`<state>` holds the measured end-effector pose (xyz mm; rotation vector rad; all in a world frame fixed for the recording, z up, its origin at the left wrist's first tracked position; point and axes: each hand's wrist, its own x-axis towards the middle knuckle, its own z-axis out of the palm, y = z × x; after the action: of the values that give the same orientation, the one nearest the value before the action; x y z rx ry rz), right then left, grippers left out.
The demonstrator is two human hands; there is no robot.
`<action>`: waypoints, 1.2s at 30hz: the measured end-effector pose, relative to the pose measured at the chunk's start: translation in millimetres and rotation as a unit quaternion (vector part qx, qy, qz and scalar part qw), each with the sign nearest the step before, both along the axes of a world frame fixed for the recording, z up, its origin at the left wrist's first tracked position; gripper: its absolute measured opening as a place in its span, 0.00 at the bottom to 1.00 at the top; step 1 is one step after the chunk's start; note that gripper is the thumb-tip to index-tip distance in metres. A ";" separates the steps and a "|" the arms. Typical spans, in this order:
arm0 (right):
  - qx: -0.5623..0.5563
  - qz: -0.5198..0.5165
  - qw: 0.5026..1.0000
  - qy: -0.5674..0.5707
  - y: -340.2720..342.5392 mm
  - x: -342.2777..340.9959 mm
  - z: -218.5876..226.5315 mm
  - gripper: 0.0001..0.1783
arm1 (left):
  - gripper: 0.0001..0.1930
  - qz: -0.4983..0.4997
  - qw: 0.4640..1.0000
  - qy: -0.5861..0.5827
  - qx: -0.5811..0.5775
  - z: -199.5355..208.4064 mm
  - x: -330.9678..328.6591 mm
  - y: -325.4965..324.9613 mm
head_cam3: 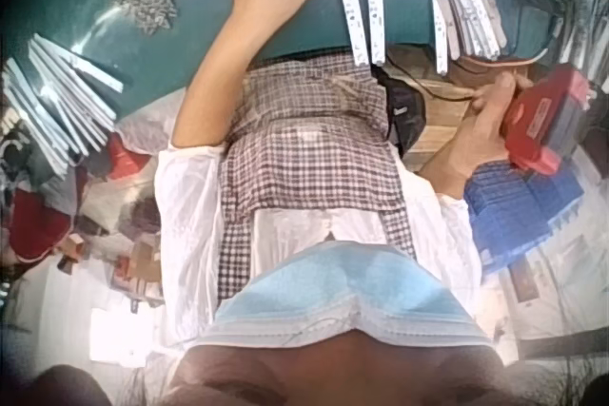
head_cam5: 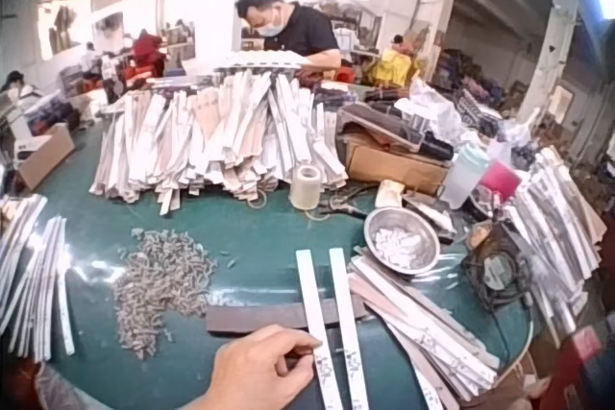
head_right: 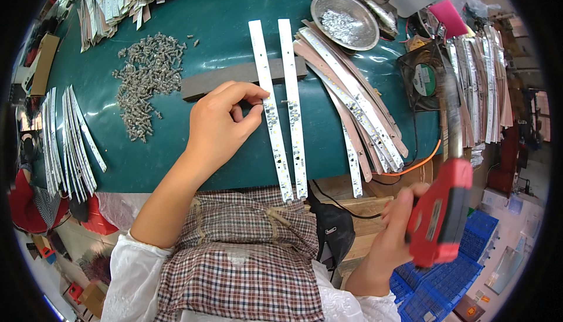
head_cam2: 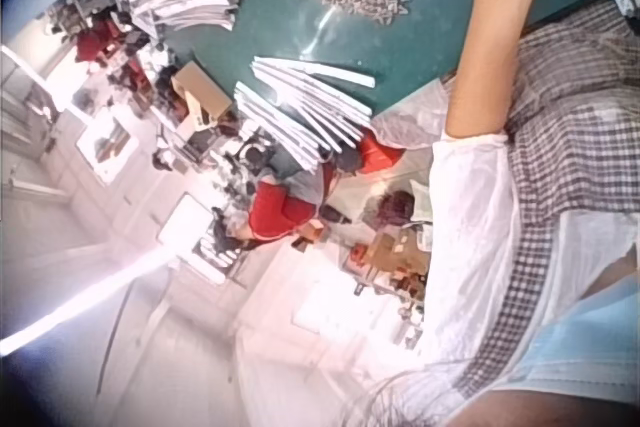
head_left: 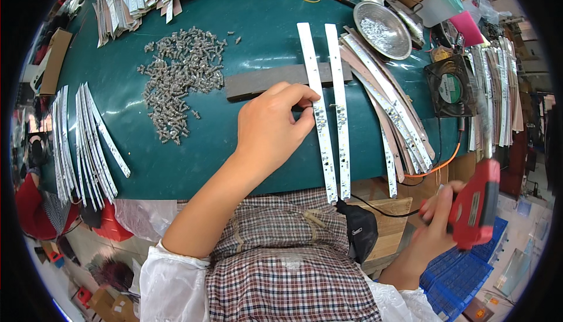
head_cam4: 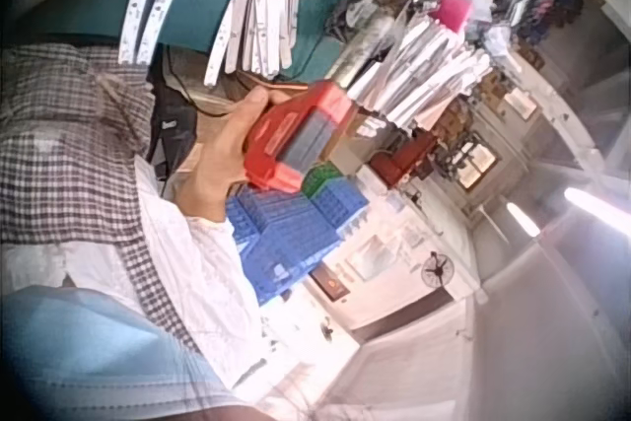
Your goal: The person places components onto LED light strips by hand and solders them in place with a soldering gun.
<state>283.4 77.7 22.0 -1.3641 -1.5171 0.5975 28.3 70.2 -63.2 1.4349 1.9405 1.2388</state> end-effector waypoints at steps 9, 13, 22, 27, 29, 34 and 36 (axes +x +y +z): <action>0.099 0.060 0.927 -0.358 84.9 -29.0 -30.9 0.29 | 0.10 -0.012 1.000 -0.016 -0.010 0.8 -0.2 1.8; 0.041 0.050 0.921 -0.384 89.4 -50.0 -38.6 0.26 | 0.16 -0.034 0.999 -0.004 -0.012 2.9 -3.3 -5.0; 0.080 0.078 0.934 -0.340 90.9 -30.9 -28.7 0.24 | 0.17 -0.040 0.998 0.045 0.007 0.9 5.9 -7.6; 0.099 0.059 0.984 -0.137 106.6 18.5 -39.9 0.23 | 0.09 0.060 0.984 0.160 0.054 22.3 -23.1 -8.0; 0.128 -0.058 0.990 -0.034 109.6 36.4 -36.3 0.19 | 0.04 0.125 0.969 0.212 0.035 22.2 -53.8 3.5; 0.200 -0.105 0.952 0.205 102.3 64.2 19.3 0.12 | 0.02 0.165 0.925 0.343 -0.009 9.3 -127.2 32.2; 0.144 -0.059 0.935 0.319 100.0 79.6 28.0 0.14 | 0.02 0.163 0.915 0.368 -0.011 -0.2 -137.0 35.5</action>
<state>363.0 177.8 50.0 -0.9023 -0.9396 0.6337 -108.7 105.7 -63.4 1.7858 2.7696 0.8406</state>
